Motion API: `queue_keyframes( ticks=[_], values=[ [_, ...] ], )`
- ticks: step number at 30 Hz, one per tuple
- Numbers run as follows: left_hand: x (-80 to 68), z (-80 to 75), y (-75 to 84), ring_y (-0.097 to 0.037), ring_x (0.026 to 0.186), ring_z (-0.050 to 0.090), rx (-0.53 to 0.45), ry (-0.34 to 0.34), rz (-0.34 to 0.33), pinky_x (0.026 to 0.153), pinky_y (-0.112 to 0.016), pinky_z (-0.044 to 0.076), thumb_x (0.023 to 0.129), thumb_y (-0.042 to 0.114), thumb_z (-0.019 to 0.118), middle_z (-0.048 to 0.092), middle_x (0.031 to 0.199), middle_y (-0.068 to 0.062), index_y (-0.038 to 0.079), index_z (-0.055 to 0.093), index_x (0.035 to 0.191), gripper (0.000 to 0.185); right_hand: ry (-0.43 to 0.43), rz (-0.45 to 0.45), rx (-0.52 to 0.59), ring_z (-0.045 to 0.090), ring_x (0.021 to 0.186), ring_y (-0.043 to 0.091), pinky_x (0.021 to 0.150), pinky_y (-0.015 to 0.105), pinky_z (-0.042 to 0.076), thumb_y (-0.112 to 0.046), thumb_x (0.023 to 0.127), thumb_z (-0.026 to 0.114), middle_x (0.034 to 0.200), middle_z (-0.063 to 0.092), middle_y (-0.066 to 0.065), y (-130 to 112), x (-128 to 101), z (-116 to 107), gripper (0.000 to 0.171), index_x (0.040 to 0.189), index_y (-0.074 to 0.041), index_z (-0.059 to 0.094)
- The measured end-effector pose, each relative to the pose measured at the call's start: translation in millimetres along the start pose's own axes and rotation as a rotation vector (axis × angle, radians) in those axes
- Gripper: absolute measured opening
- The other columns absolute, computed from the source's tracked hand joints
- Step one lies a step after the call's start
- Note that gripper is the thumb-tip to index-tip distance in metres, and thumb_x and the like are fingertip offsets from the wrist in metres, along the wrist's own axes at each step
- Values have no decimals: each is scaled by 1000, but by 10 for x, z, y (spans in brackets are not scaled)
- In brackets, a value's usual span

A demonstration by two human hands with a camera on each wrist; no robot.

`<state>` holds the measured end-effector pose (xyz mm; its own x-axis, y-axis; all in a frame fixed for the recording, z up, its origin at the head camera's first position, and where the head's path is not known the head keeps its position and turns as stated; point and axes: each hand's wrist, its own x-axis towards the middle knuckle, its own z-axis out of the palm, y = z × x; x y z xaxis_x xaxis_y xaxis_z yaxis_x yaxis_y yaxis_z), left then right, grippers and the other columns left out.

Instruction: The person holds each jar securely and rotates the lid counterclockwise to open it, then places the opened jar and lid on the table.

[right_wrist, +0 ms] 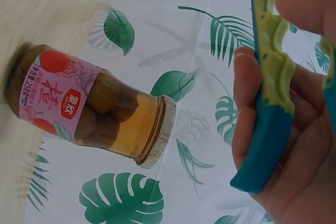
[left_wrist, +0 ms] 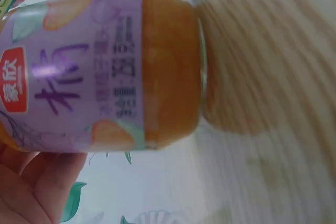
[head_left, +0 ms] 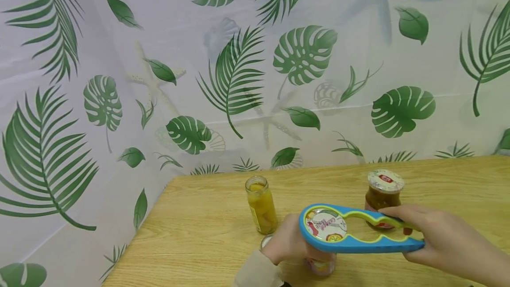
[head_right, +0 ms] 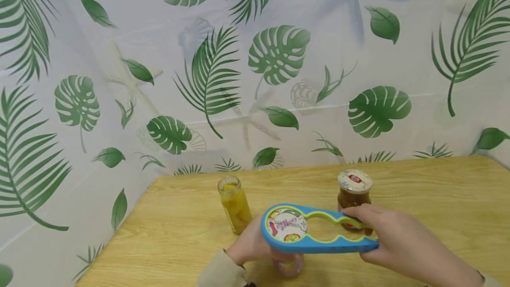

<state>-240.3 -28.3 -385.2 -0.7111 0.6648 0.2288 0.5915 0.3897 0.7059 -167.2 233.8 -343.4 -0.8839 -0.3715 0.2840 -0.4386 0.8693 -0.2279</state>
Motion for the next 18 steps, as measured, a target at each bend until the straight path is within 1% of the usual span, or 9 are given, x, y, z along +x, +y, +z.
queue_keyframes(
  ticks=[4, 7, 9, 11, 13, 14, 15, 16, 18],
  values=[
    [-4, -5, -15, 3, 85, 52, -9, 15, 3, 76, -15, 42, 59, 18, 82, 58, 98, 12, 13, 56, 110, 57, 10, -22, 1, 41, 61, 0, 48, 19, 37, -14, 56, 79, 79, 49, -12, -8, 1, 1, 59, 110, -15, 57],
    [7, -32, 18, 3, 85, 53, -85, -7, 29, 78, -17, 42, 60, 14, 82, 59, 97, 12, 13, 56, 109, 55, 7, -25, 3, 41, 61, 0, 49, 19, 38, -14, 56, 79, 80, 50, -12, -19, 5, -1, 59, 110, -14, 57],
    [20, -53, 51, 2, 83, 54, -154, -33, 58, 78, -17, 43, 61, 10, 81, 60, 94, 12, 12, 58, 106, 51, 8, -29, 4, 41, 61, 0, 49, 19, 38, -14, 56, 80, 82, 51, -11, -27, 8, -3, 59, 110, -14, 57],
    [42, -61, 58, 2, 78, 56, -188, -53, 77, 75, -16, 44, 61, 6, 81, 62, 89, 12, 11, 60, 101, 46, 12, -27, 0, 41, 61, 0, 49, 19, 39, -14, 56, 79, 83, 52, -10, -33, 13, -6, 59, 110, -14, 57],
    [57, -64, 60, 3, 76, 56, -169, -52, 84, 74, -15, 45, 59, 2, 80, 63, 87, 11, 10, 61, 99, 44, 14, -35, -3, 41, 61, 0, 49, 20, 39, -14, 56, 79, 84, 52, -10, -33, 16, -9, 59, 110, -14, 57],
    [69, -43, 22, 2, 76, 56, -151, -41, 78, 74, -15, 44, 59, 2, 81, 62, 86, 12, 11, 61, 98, 45, 14, -35, -9, 40, 61, -1, 50, 19, 39, -14, 56, 79, 84, 52, -10, -30, 18, -9, 59, 110, -14, 57],
    [80, -26, -9, 2, 76, 55, -108, -24, 74, 74, -14, 44, 58, 3, 81, 62, 86, 12, 12, 62, 97, 45, 10, -37, -7, 40, 62, 0, 50, 20, 39, -14, 56, 79, 84, 52, -10, -23, 18, -9, 59, 110, -14, 57],
    [82, -23, -13, 3, 77, 55, -53, -4, 61, 74, -14, 43, 58, 3, 82, 61, 87, 12, 12, 61, 98, 46, 7, -35, -9, 40, 62, -1, 50, 19, 39, -14, 56, 79, 84, 52, -10, -17, 17, -8, 59, 110, -14, 57],
    [73, -13, -19, 1, 82, 53, 23, 47, 3, 78, -16, 42, 58, 4, 81, 59, 92, 11, 12, 58, 102, 50, 11, -46, -9, 40, 62, -1, 50, 19, 39, -13, 55, 79, 84, 51, -10, -2, 10, 2, 59, 110, -13, 57]
  ],
)
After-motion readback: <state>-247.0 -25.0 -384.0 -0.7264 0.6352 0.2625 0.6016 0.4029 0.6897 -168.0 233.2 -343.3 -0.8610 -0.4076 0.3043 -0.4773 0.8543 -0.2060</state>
